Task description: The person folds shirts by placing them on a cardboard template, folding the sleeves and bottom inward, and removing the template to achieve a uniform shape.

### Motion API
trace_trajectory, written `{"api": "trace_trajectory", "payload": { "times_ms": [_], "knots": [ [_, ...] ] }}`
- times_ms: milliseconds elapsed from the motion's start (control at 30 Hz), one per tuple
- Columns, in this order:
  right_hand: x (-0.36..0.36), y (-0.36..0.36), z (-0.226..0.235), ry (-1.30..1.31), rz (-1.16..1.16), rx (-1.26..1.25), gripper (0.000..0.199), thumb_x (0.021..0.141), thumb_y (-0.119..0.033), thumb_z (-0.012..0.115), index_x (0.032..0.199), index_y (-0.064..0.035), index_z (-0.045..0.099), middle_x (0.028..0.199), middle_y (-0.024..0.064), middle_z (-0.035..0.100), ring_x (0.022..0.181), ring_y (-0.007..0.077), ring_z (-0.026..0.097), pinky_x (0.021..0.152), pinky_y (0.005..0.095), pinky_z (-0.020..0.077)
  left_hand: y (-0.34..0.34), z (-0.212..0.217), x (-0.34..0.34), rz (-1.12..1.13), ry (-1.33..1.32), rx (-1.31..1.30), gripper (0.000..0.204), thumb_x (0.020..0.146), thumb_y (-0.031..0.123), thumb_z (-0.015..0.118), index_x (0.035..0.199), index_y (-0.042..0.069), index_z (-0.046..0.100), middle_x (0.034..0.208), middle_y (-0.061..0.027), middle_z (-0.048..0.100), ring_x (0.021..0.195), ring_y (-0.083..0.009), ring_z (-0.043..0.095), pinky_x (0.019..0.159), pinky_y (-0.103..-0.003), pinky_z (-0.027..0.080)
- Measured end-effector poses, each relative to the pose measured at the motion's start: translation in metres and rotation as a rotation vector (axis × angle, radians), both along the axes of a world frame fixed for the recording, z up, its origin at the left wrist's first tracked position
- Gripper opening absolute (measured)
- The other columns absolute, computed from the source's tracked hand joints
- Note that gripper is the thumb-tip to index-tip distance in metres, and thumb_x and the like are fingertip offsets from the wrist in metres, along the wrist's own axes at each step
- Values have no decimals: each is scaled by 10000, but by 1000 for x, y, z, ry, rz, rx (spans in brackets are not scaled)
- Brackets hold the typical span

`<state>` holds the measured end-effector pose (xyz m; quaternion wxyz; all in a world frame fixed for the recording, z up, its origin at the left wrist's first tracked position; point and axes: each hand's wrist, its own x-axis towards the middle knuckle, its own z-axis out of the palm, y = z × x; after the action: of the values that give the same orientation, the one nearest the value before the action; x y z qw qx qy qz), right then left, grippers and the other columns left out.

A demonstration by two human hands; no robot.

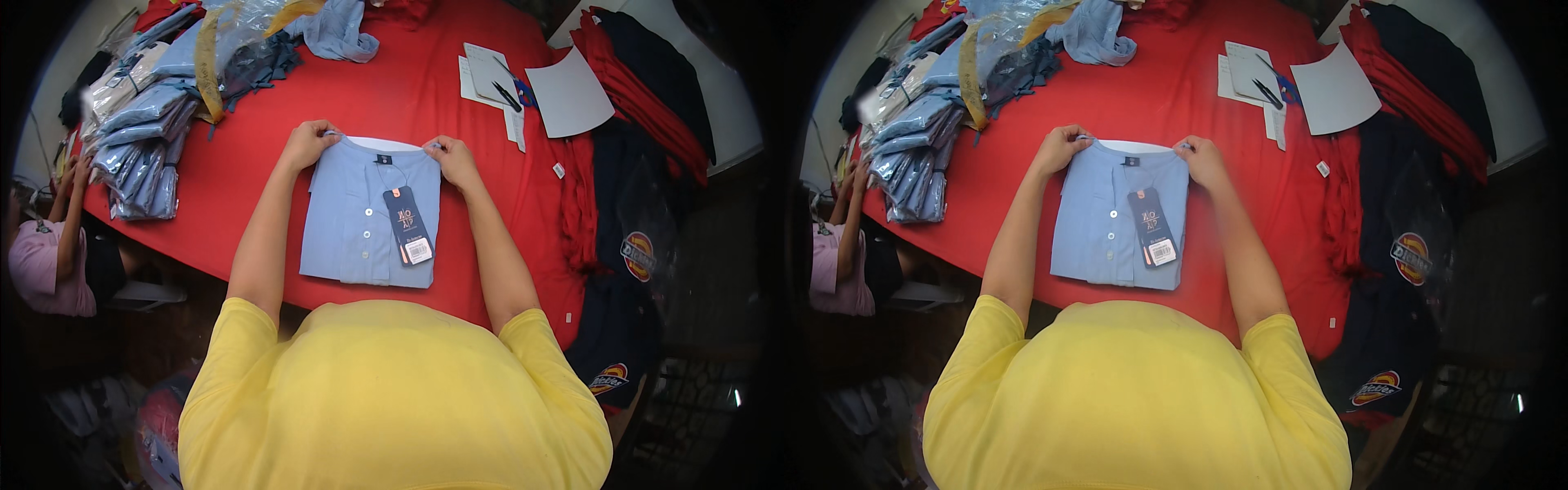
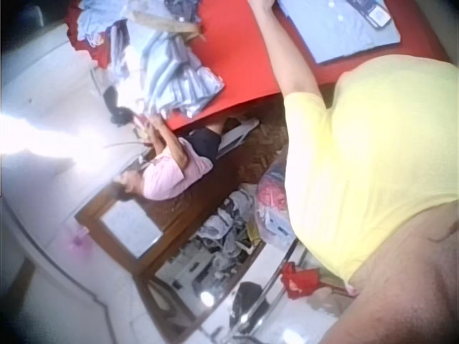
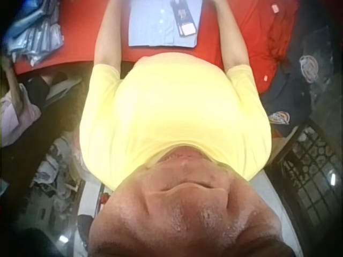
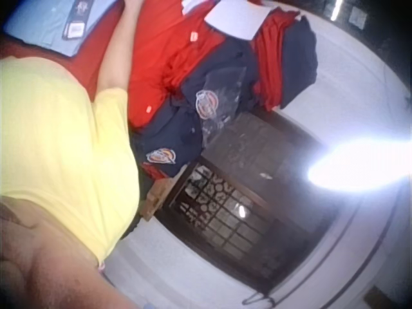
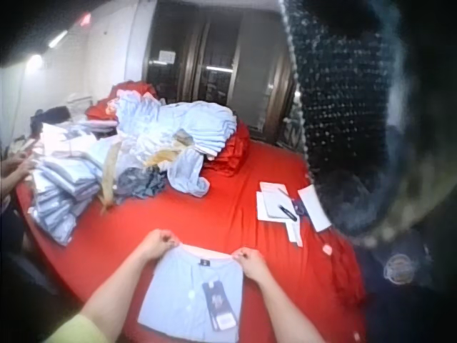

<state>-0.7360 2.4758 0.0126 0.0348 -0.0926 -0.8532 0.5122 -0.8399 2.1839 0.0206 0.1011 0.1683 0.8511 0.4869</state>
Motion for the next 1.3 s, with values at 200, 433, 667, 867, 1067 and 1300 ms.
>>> {"api": "trace_trajectory", "payload": {
  "times_ms": [200,433,667,867,1067,1300],
  "knots": [
    [-16,-74,3,-80,164,-109,119,855,-108,625,928,-19,655,719,128,661,490,204,637,462,322,499,-70,41,-20,-8,150,-389,210,744,122,728,938,42,721,903,-156,706,850,-281,685,782,-369,517],
    [-71,-259,22,-223,289,-871,263,892,64,522,1154,58,544,987,110,532,840,204,622,732,336,624,-200,84,-57,328,429,-772,266,773,102,686,1039,95,701,934,-175,692,914,-329,668,816,-429,518],
    [-98,-266,0,-267,320,-900,305,908,33,516,1212,55,513,982,96,532,832,181,613,738,300,606,-155,47,33,577,680,-717,294,805,230,693,1042,73,617,1036,-137,566,989,-343,525,840,-450,431],
    [-82,-187,18,129,370,-209,246,907,-82,569,1147,-37,604,1008,119,606,859,257,630,735,367,528,-165,16,81,684,645,-497,178,826,172,669,970,70,640,962,-113,595,947,-315,542,834,-425,410],
    [-82,-114,12,65,-117,-218,151,930,-76,521,994,-20,646,935,66,611,706,146,607,614,272,514,-51,73,-6,222,720,-308,200,827,129,652,1001,32,657,1019,-138,626,972,-323,585,843,-431,458],
    [-83,-122,-9,380,-73,-72,128,911,-24,521,959,8,635,874,94,598,655,157,606,595,283,495,123,101,-223,200,988,-5,233,892,99,518,1068,-7,628,1023,-213,637,971,-392,599,842,-460,490]
  ]
}}
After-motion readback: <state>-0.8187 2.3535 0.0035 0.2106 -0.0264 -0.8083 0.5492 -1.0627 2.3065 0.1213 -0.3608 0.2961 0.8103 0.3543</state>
